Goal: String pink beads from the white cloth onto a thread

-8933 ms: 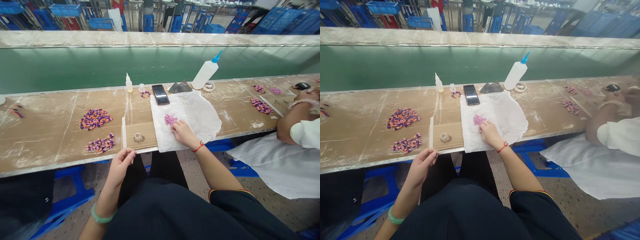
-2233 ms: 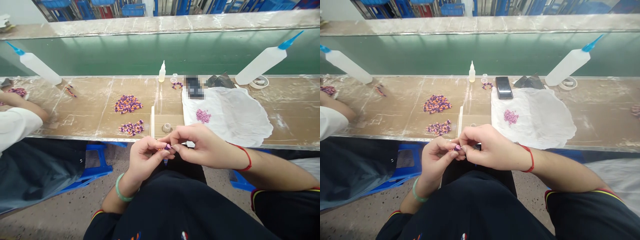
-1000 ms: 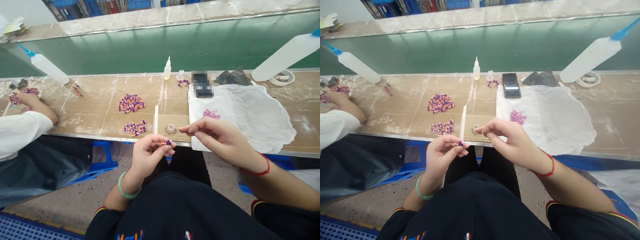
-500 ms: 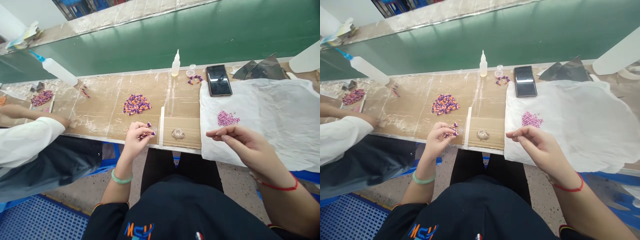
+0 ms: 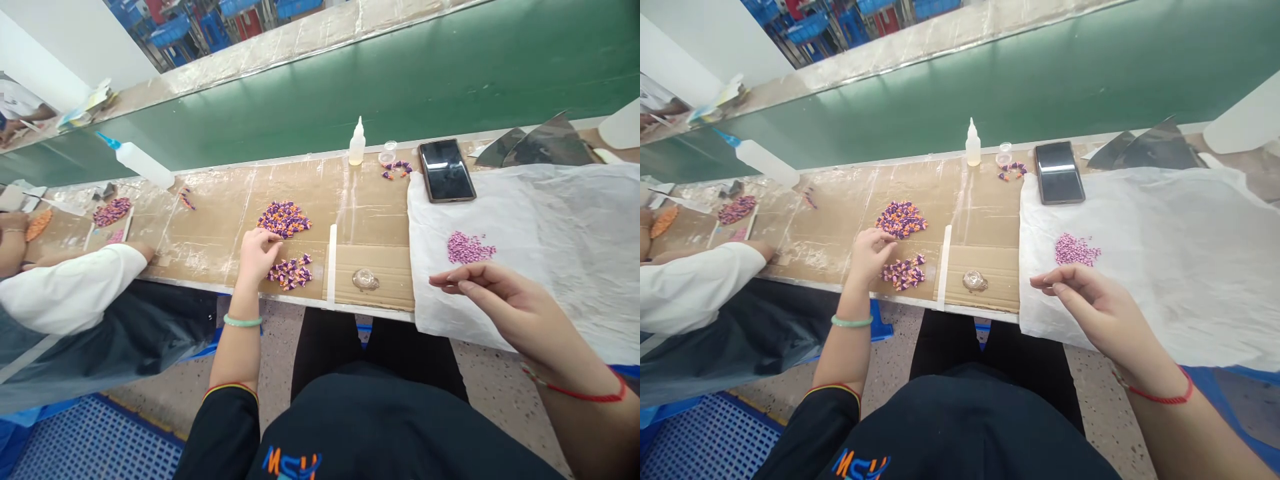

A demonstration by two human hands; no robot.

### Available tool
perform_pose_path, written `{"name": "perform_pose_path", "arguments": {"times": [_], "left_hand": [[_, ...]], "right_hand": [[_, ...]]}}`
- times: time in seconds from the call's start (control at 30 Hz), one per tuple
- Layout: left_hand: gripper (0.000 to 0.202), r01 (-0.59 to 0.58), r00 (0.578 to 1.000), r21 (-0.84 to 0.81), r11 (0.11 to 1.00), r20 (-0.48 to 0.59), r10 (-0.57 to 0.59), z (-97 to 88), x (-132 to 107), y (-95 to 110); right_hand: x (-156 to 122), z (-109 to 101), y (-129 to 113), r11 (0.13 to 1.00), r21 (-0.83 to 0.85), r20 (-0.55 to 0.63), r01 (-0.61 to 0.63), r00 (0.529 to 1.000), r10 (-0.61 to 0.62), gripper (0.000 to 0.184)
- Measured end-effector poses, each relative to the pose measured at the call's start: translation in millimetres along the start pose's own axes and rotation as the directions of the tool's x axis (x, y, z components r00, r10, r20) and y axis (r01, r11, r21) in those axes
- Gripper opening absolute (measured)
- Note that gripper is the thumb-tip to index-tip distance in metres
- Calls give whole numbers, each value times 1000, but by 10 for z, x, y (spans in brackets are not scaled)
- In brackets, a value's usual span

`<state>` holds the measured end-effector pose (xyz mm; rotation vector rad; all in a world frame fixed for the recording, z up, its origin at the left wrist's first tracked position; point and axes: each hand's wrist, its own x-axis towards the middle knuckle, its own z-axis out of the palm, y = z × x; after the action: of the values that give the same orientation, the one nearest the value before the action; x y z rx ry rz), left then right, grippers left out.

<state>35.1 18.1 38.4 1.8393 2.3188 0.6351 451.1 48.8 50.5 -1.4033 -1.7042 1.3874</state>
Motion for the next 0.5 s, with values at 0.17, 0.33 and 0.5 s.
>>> {"name": "perform_pose_path", "arguments": {"times": [0.17, 0.33, 0.5], "left_hand": [[9, 1, 998, 181, 983, 67, -13, 95, 216, 77], [10, -32, 993, 270, 962, 119, 0, 92, 242, 171], [15, -94, 981, 351, 932, 194, 26, 28, 140, 255]], "right_hand": [[-20, -37, 68, 999, 31, -5, -8, 1000, 8, 22], [-80, -64, 86, 999, 35, -18, -5, 1000, 6, 19], [-125, -92, 102, 998, 64, -34, -7, 999, 9, 16]]}}
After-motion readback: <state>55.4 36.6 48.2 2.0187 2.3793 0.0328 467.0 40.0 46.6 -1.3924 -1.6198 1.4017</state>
